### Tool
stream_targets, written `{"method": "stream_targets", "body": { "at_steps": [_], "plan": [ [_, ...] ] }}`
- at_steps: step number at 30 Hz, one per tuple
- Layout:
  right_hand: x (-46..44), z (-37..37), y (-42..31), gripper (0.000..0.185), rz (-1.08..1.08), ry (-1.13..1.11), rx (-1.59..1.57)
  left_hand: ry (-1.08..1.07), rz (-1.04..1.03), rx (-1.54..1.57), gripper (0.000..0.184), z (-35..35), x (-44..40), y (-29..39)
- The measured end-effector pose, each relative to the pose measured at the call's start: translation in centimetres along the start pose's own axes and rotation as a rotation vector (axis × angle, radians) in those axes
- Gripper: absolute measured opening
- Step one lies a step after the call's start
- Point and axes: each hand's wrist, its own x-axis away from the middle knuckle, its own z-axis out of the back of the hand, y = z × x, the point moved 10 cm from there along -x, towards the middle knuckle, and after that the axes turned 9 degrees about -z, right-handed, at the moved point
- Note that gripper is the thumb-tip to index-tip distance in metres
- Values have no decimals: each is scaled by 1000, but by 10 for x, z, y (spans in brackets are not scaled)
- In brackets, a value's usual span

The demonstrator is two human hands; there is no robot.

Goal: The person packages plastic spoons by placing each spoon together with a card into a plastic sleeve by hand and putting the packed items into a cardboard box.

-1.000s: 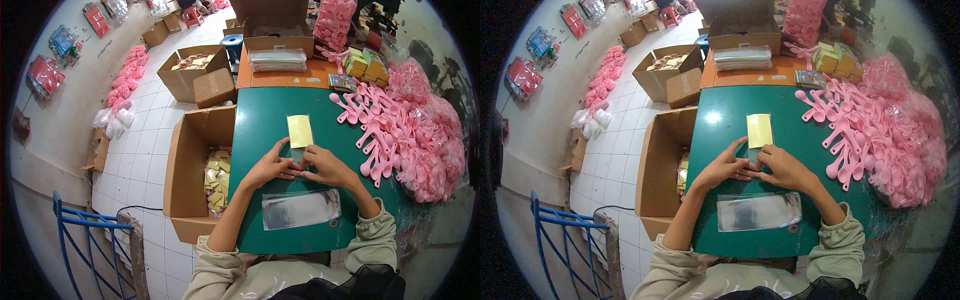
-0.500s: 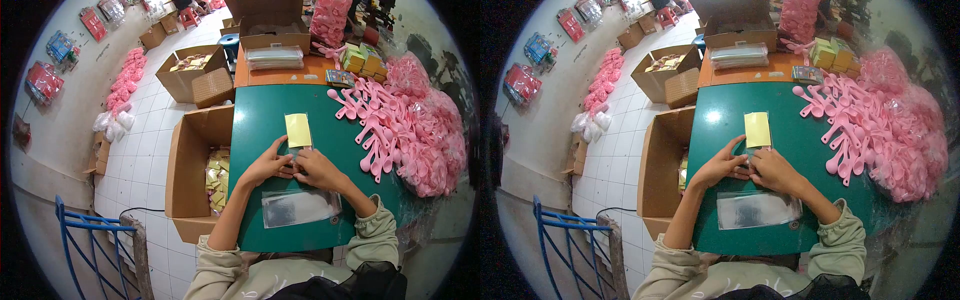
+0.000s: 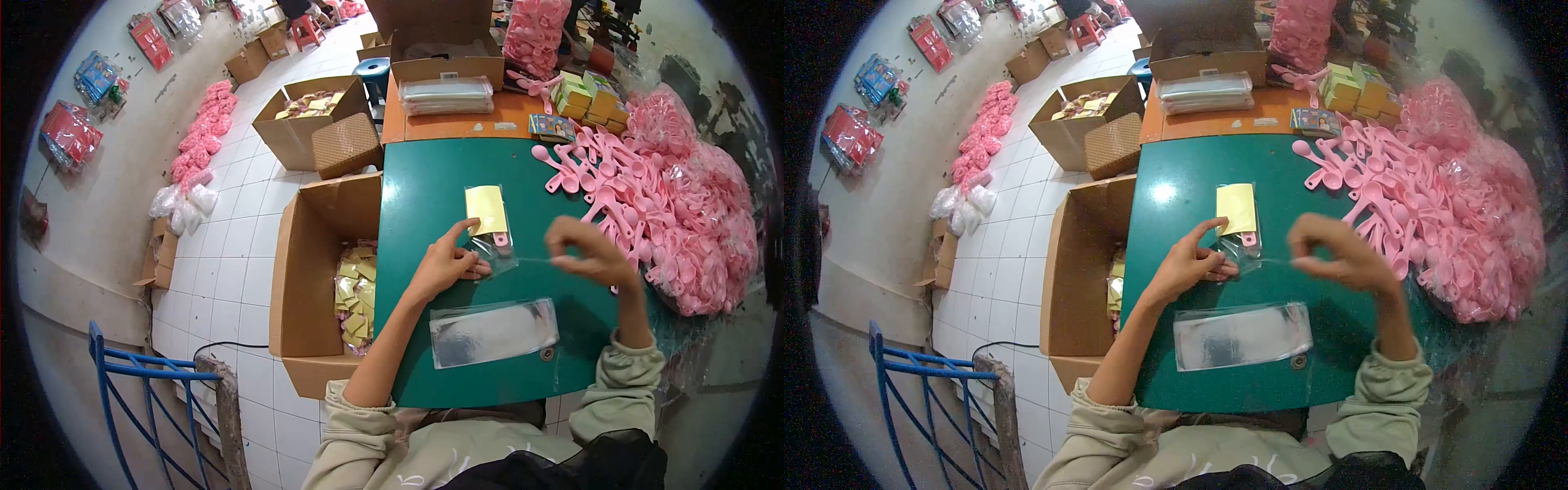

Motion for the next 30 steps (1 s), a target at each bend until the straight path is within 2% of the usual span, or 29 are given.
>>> {"method": "stream_targets", "body": {
  "at_steps": [1,3,4,5,6,7,10,13,16,18,21,24,30],
  "plan": [
    [20,27,8,12,-119,16,-126,-21,20,41,47,-1,0,-3],
    [71,93,11,17,-251,160,-124,-32,24,33,41,-2,0,-7],
    [99,134,17,20,-70,213,-85,-38,18,29,39,-3,-1,-6],
    [118,163,27,19,-141,214,-202,-55,20,7,36,-4,-2,-6],
    [140,206,43,17,-279,396,-65,-70,23,-19,33,-4,-2,-6],
    [177,259,71,22,-555,520,334,-84,27,-46,31,-5,-1,-6],
    [151,248,63,26,-263,655,763,-86,38,-6,25,-6,-2,-9],
    [110,184,74,30,36,758,1156,-88,35,113,23,-7,-7,-16],
    [13,37,21,41,136,263,422,0,1,232,23,-8,-5,-5],
    [-18,-18,29,38,42,257,451,14,-22,319,24,-6,-5,-7],
    [-39,-29,37,27,156,369,429,34,-25,401,23,2,-4,-4],
    [-39,-22,53,18,81,370,211,-5,-41,331,20,7,-3,2],
    [-35,-13,73,13,27,392,-111,39,-176,-378,17,5,-5,18]
  ]
}}
